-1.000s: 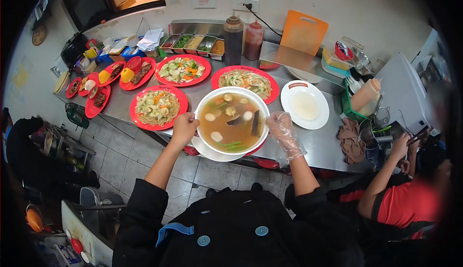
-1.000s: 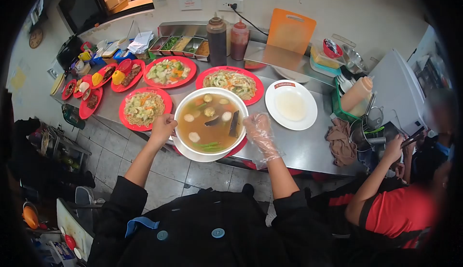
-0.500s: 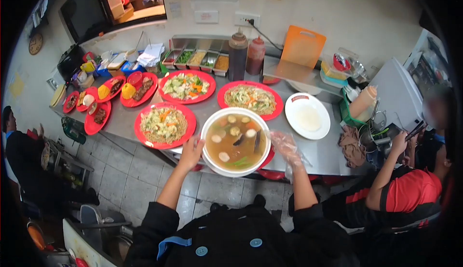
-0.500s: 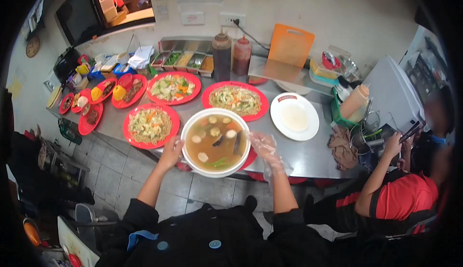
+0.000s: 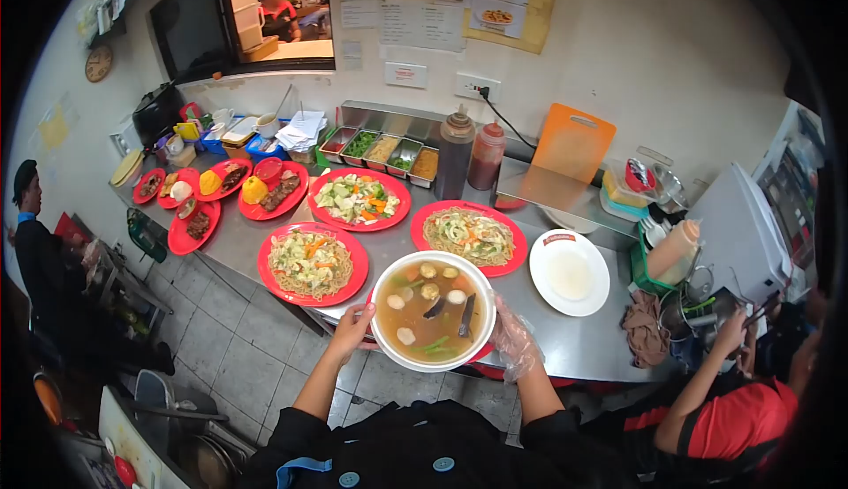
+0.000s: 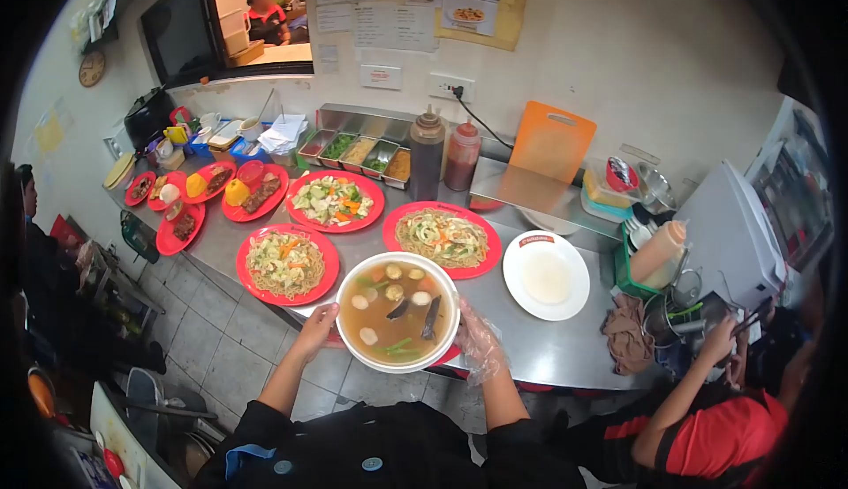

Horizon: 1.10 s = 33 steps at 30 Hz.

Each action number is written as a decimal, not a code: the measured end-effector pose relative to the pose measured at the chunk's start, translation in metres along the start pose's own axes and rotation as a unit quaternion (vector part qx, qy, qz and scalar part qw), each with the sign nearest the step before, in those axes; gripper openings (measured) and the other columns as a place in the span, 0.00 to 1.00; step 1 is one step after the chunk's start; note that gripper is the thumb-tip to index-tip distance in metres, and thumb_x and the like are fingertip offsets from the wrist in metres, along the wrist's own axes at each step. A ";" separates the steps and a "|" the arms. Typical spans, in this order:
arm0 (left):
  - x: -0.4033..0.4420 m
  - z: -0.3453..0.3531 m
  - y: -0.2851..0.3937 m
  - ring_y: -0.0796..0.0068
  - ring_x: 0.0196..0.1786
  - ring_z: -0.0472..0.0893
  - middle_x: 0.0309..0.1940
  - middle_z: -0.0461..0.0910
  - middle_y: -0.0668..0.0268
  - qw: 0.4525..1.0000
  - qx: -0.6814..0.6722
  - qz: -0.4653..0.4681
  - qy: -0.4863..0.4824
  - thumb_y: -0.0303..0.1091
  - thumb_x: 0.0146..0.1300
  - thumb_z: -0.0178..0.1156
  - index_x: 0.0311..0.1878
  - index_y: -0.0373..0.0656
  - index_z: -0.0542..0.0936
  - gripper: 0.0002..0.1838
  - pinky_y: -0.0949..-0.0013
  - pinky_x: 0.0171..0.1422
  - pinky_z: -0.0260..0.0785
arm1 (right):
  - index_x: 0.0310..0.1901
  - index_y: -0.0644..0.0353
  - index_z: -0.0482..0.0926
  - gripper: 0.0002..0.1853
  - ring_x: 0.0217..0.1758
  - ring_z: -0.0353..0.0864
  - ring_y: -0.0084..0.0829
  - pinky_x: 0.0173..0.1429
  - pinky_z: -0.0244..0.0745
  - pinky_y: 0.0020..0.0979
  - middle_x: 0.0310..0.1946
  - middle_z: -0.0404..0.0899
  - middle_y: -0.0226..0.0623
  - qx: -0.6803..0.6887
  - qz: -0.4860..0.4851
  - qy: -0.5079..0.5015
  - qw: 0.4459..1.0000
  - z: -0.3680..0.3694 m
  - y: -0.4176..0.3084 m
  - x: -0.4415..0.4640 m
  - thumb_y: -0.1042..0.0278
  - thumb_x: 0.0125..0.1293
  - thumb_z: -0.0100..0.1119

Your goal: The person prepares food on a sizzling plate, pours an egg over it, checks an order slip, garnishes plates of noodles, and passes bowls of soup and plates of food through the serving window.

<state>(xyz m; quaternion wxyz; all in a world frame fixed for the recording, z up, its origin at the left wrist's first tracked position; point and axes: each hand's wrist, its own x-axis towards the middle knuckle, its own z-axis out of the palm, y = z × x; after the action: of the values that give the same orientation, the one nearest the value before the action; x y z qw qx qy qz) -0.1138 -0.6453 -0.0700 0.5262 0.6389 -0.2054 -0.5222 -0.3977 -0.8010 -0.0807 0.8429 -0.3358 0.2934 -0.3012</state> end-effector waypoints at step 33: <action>-0.013 -0.112 0.110 0.72 0.40 0.77 0.37 0.76 0.63 0.987 0.032 0.012 -0.160 0.62 0.61 0.47 0.53 0.42 0.69 0.31 0.61 0.39 0.76 | 0.53 0.68 0.69 0.23 0.50 0.77 0.35 0.53 0.75 0.35 0.49 0.75 0.45 -0.012 -0.107 0.070 0.992 0.189 -0.016 -0.012 0.60 0.63 0.54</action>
<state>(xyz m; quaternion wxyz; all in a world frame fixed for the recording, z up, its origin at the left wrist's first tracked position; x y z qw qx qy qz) 0.0121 -0.6230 0.0223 0.4719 0.5615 -0.3112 -0.6043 -0.2791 -0.7285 0.0484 0.7788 -0.3534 0.3179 -0.4092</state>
